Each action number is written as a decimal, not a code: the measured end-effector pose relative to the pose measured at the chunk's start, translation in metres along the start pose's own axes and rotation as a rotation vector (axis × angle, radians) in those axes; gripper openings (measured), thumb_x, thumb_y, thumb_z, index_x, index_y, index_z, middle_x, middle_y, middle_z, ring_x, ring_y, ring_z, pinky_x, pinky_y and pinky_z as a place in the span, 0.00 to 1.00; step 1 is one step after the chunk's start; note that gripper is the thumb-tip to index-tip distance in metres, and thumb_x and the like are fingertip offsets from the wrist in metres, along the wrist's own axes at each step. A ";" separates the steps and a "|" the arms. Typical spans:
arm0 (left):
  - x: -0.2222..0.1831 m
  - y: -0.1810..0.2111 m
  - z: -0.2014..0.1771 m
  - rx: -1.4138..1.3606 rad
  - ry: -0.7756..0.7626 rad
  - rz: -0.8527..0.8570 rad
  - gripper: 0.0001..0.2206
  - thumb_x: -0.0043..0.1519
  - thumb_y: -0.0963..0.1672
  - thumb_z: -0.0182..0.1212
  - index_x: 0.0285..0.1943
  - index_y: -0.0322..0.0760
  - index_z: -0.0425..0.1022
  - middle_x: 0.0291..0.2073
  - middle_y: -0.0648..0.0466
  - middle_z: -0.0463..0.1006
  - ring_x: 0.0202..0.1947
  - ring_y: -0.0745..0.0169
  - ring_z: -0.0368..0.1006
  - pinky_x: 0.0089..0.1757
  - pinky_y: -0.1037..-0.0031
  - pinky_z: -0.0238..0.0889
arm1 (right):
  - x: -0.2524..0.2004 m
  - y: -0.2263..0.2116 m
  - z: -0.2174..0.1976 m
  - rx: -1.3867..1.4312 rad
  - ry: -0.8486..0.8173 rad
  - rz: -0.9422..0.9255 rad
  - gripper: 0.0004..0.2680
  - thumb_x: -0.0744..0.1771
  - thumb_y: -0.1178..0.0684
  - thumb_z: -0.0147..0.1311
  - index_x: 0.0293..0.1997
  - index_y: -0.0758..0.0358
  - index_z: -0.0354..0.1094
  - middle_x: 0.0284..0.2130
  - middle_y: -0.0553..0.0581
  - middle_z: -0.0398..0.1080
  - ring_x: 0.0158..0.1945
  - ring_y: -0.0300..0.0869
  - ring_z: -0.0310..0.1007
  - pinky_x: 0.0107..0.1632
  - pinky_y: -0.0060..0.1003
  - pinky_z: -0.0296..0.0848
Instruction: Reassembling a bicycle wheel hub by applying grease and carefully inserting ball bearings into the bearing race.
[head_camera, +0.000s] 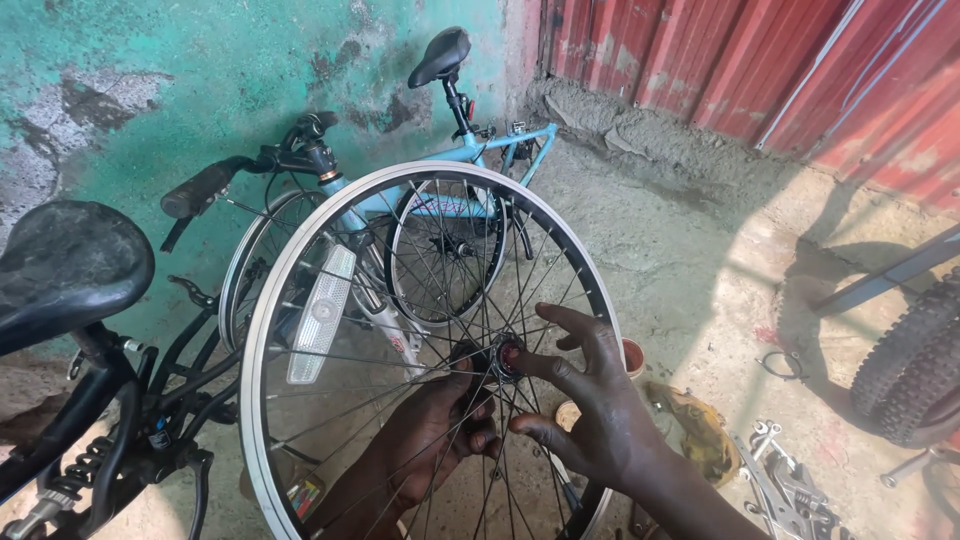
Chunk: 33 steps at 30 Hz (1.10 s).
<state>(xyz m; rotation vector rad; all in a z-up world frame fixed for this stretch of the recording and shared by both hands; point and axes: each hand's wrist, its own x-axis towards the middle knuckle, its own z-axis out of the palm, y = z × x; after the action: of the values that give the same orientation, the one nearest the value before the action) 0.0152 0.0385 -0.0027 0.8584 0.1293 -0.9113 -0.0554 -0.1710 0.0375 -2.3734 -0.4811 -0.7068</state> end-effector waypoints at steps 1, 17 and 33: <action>-0.001 0.000 0.001 0.000 0.001 -0.001 0.16 0.73 0.51 0.48 0.52 0.34 0.69 0.25 0.52 0.69 0.20 0.62 0.64 0.29 0.62 0.66 | 0.000 -0.001 0.000 0.001 0.000 0.001 0.19 0.64 0.33 0.56 0.55 0.50 0.73 0.66 0.67 0.55 0.66 0.58 0.62 0.58 0.55 0.75; 0.004 -0.002 -0.003 -0.028 0.006 -0.005 0.13 0.73 0.48 0.48 0.52 0.34 0.71 0.25 0.53 0.69 0.21 0.63 0.64 0.30 0.64 0.64 | 0.007 -0.018 -0.004 0.329 0.037 0.128 0.21 0.65 0.30 0.50 0.49 0.58 0.70 0.65 0.67 0.57 0.72 0.61 0.54 0.65 0.67 0.62; 0.005 -0.002 -0.004 0.002 0.075 0.028 0.14 0.74 0.47 0.46 0.50 0.31 0.71 0.27 0.51 0.70 0.20 0.62 0.65 0.29 0.63 0.63 | 0.004 -0.027 0.000 0.485 0.025 0.167 0.23 0.66 0.26 0.47 0.47 0.58 0.72 0.68 0.68 0.55 0.75 0.64 0.50 0.69 0.74 0.53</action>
<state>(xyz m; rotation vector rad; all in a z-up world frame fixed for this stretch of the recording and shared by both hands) 0.0182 0.0371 -0.0086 0.8948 0.1810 -0.8540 -0.0649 -0.1505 0.0519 -1.9195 -0.3859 -0.4782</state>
